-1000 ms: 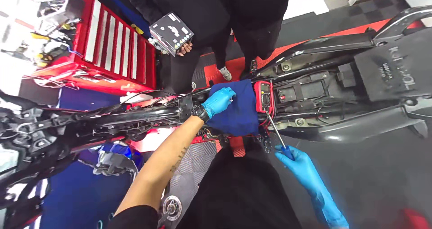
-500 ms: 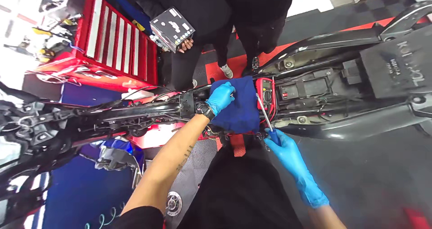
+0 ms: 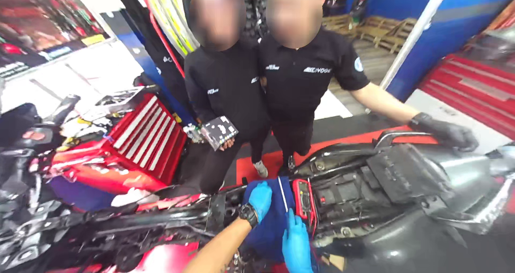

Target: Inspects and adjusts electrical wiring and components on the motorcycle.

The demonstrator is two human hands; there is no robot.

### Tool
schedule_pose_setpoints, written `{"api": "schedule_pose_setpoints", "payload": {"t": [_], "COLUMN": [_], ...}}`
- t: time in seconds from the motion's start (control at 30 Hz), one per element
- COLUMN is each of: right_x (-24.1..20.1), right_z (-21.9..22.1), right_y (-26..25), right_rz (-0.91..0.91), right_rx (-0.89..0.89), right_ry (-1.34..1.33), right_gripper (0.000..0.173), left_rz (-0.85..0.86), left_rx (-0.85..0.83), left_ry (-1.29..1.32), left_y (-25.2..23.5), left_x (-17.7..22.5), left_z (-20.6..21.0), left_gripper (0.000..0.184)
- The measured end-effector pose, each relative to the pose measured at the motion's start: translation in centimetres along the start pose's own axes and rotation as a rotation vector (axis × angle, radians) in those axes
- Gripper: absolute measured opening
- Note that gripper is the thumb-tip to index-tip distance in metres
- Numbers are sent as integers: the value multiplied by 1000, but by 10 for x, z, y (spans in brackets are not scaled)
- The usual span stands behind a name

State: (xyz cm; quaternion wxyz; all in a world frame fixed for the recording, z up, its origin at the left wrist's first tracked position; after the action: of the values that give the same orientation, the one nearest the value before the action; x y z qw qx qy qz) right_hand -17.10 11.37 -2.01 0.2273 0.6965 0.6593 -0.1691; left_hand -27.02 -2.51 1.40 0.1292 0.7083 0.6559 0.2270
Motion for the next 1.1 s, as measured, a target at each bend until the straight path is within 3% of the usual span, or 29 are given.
{"api": "schedule_pose_setpoints", "payload": {"t": [0.2, 0.27, 0.33, 0.37, 0.4, 0.43, 0.5, 0.53, 0.6, 0.67, 0.73, 0.83, 0.9, 1.0, 1.1], "right_x": [-2, -4, -6, -9, -10, -9, -5, -3, -1, -3, -6, -2, -4, -18, -39], "right_z": [-1, -3, -5, -8, -9, -8, -2, 1, 1, -4, -10, -3, -7, -13, -9], "right_y": [-5, -7, -8, -8, -9, -8, -7, -7, -7, -8, -10, -5, -9, -16, -36], "right_rz": [-19, -19, -38, -54, -66, -74, -82, -84, -83, -55, -53, -76, -121, -232, -314], "right_rx": [33, 23, 50, 70, 85, 98, 90, 75, 63, 35, 2, -13, 57, 129, 53], "right_ry": [89, 113, 124, 123, 123, 122, 109, 99, 73, 59, 72, 69, 21, -39, -2], "right_gripper": [54, 57, 56, 56, 56, 56, 57, 58, 60, 64, 65, 65, 58, 34, 26], "left_rz": [6, 146, 399, 157, 0, -61, 109, 275, 212, 144, 174, 246, 266, 280, 277], "left_rx": [-102, -40, 184, -202, -347, -377, -285, -68, -88, -115, -147, -114, -122, -94, -87], "left_ry": [-63, -107, -164, -232, -216, -185, -186, -159, -106, -107, -90, 50, 167, 255, 281], "left_y": [8, 19, 63, 99, 125, 136, 109, 72, 22, 17, 25, -17, -35, -36, -35], "left_x": [8, 15, 38, 66, 85, 92, 67, 43, 16, 9, 7, -26, -39, -48, -49], "left_z": [-5, -12, -45, -81, -104, -113, -85, -54, -20, -21, -36, -6, -3, -6, -3], "left_gripper": [28, 28, 31, 37, 40, 41, 37, 32, 31, 31, 35, 34, 34, 31, 29]}}
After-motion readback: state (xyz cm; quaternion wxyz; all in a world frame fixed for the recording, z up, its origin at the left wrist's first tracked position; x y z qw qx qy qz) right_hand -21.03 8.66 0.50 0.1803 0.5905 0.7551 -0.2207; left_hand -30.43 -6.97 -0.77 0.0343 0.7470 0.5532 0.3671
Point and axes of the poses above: each hand's wrist, its own y-axis away from the middle knuckle, its own z-axis out of the palm, x = y × z, the point moved 6 cm from there along -y, towards the middle knuckle
